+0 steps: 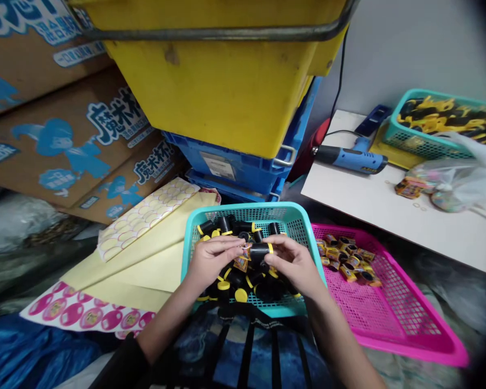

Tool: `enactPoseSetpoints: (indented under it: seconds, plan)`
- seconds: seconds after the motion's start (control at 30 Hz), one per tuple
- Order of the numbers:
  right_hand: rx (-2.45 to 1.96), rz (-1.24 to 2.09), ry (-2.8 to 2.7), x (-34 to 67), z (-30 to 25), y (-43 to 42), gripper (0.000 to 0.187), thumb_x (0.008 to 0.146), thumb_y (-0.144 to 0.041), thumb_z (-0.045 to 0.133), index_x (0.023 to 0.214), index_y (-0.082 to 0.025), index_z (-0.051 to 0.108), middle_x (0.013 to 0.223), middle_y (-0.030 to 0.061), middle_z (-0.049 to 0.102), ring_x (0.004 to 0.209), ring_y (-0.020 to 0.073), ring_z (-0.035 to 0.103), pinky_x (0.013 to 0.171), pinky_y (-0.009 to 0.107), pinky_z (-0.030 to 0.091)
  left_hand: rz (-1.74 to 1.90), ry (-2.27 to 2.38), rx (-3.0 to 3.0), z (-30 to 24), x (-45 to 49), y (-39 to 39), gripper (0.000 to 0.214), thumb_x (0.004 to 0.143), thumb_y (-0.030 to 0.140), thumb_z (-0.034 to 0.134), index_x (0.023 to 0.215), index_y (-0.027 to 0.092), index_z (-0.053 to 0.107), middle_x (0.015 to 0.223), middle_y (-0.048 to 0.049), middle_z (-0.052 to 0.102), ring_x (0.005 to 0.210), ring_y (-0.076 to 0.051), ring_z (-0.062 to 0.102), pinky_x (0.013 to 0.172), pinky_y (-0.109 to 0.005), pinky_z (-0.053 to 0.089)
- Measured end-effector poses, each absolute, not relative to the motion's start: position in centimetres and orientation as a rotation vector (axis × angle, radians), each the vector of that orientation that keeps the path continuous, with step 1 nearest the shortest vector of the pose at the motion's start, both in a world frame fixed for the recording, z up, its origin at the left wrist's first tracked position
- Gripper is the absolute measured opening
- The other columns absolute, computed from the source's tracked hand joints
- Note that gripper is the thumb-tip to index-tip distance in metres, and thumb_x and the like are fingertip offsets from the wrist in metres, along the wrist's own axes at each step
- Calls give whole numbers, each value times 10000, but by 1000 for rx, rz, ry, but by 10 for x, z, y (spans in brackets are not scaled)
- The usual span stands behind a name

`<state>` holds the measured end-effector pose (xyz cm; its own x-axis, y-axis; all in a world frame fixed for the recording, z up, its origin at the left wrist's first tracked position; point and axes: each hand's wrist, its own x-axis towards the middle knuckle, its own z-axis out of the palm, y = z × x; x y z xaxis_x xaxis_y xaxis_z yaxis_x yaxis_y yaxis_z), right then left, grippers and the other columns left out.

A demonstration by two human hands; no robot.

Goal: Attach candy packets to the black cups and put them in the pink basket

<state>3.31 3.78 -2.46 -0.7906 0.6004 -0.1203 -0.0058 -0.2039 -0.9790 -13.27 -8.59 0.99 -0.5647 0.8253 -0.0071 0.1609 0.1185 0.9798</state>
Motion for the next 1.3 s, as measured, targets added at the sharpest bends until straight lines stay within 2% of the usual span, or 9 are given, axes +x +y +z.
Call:
enactPoseSetpoints:
  seconds: [0.4, 0.6, 0.77, 0.83, 0.97, 1.07, 1.17, 1.23, 1.3]
  plan:
    - [-784, 2094, -1610, 26, -27, 36, 374, 712, -435, 753, 965, -171, 675, 741, 6, 569, 648, 88, 525, 592, 191, 419, 1552, 1775, 913, 6, -134, -86, 126, 764, 293, 706, 863, 259, 775, 937, -47, 765, 884, -198, 712, 863, -325, 563]
    - [-816, 2163, -1583, 28, -34, 32, 413, 708, -485, 747, 943, -159, 649, 738, 18, 592, 605, 104, 563, 568, 202, 447, 1588, 1789, 910, 5, -127, -80, 129, 778, 286, 685, 859, 247, 778, 928, -50, 766, 895, -204, 712, 850, -314, 565]
    - [-903, 2140, -1391, 30, -46, 33, 423, 724, -501, 739, 972, -187, 602, 769, 11, 591, 552, 82, 526, 548, 207, 464, 1633, 1655, 1005, 12, -122, -74, 121, 777, 263, 685, 831, 221, 784, 912, -66, 763, 880, -195, 707, 814, -282, 567]
    - [-874, 2074, -1415, 27, -46, 31, 415, 696, -453, 778, 973, -191, 612, 834, 20, 602, 630, 101, 562, 583, 210, 485, 1658, 1650, 968, 14, -122, -77, 150, 750, 269, 712, 867, 203, 779, 944, -77, 753, 886, -196, 703, 797, -276, 567]
    - [-801, 1974, -1469, 22, -46, 23, 416, 689, -343, 803, 1050, -217, 640, 1018, 47, 623, 902, 160, 611, 786, 257, 515, 1510, 1636, 889, 14, -123, -86, 326, 657, 243, 776, 978, 197, 746, 1049, -87, 720, 884, -212, 699, 714, -274, 574]
    - [-680, 1939, -1503, 19, -45, 19, 342, 679, -300, 815, 985, -229, 680, 1041, 47, 619, 979, 178, 592, 876, 295, 494, 1470, 1577, 869, 10, -123, -89, 312, 647, 219, 769, 956, 187, 734, 960, -67, 731, 842, -195, 693, 722, -271, 560]
    - [-509, 2027, -1402, 15, -43, 16, 253, 757, -421, 745, 928, -241, 697, 1165, 44, 568, 1082, 191, 543, 933, 311, 468, 1483, 1463, 779, 6, -120, -88, 320, 624, 210, 783, 935, 173, 718, 890, -49, 736, 786, -171, 687, 716, -258, 550]
    - [-455, 2256, -1279, 11, -40, 13, 338, 825, -508, 652, 1054, -260, 671, 1278, 54, 510, 1116, 202, 528, 935, 327, 469, 1508, 1399, 750, 4, -116, -87, 315, 622, 197, 783, 928, 172, 713, 923, -49, 738, 833, -171, 687, 760, -261, 547]
    - [-425, 2470, -1149, 7, -39, 9, 439, 844, -559, 604, 1160, -255, 621, 1299, 78, 501, 1108, 214, 540, 932, 350, 473, 1550, 1360, 763, 2, -112, -86, 291, 632, 190, 777, 915, 176, 714, 973, -52, 735, 893, -177, 684, 815, -272, 540]
